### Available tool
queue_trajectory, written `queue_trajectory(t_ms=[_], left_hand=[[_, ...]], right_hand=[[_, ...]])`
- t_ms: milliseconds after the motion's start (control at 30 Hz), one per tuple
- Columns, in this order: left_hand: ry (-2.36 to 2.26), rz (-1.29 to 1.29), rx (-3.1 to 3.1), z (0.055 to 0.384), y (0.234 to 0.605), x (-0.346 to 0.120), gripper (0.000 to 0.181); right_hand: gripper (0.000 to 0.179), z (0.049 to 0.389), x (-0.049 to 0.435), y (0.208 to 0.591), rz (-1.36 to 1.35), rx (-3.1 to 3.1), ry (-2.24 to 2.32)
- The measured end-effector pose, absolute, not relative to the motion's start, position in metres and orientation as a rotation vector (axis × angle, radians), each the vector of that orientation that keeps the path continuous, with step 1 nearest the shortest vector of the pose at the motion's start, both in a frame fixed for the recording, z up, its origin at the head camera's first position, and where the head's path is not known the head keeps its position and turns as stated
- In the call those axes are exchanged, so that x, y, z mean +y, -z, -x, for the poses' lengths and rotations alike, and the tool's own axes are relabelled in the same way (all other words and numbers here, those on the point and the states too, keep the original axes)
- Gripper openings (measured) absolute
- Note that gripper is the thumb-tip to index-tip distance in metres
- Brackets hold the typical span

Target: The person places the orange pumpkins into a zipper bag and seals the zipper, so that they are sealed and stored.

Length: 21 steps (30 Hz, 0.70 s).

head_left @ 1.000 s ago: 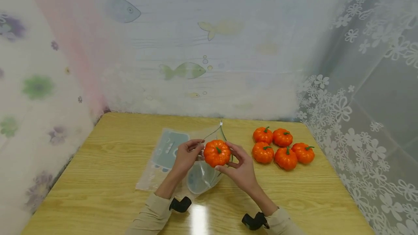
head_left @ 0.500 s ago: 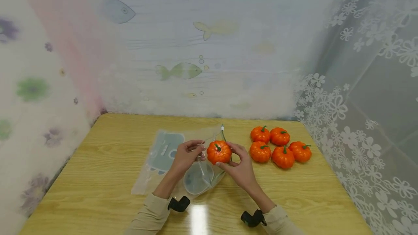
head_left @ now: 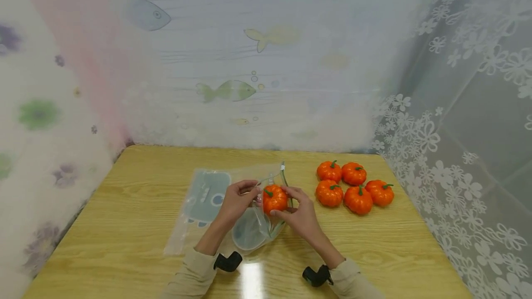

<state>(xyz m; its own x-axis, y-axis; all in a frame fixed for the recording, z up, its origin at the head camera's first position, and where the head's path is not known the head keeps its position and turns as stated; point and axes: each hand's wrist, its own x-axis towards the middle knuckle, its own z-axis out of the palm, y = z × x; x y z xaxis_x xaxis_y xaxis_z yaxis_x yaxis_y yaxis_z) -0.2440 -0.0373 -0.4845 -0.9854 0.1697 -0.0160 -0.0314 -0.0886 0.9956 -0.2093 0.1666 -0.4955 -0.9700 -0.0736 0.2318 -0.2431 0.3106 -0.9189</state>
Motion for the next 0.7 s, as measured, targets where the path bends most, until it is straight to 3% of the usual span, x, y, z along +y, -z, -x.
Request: queue_trajectory(t_ms=[700], left_hand=[[-2.201,-0.18,2.049,0.2417,0.4791,-0.0361,0.033]], right_hand=[[0.065,0.2138,0.1611,0.4927,-0.342,-2.592,-1.623]])
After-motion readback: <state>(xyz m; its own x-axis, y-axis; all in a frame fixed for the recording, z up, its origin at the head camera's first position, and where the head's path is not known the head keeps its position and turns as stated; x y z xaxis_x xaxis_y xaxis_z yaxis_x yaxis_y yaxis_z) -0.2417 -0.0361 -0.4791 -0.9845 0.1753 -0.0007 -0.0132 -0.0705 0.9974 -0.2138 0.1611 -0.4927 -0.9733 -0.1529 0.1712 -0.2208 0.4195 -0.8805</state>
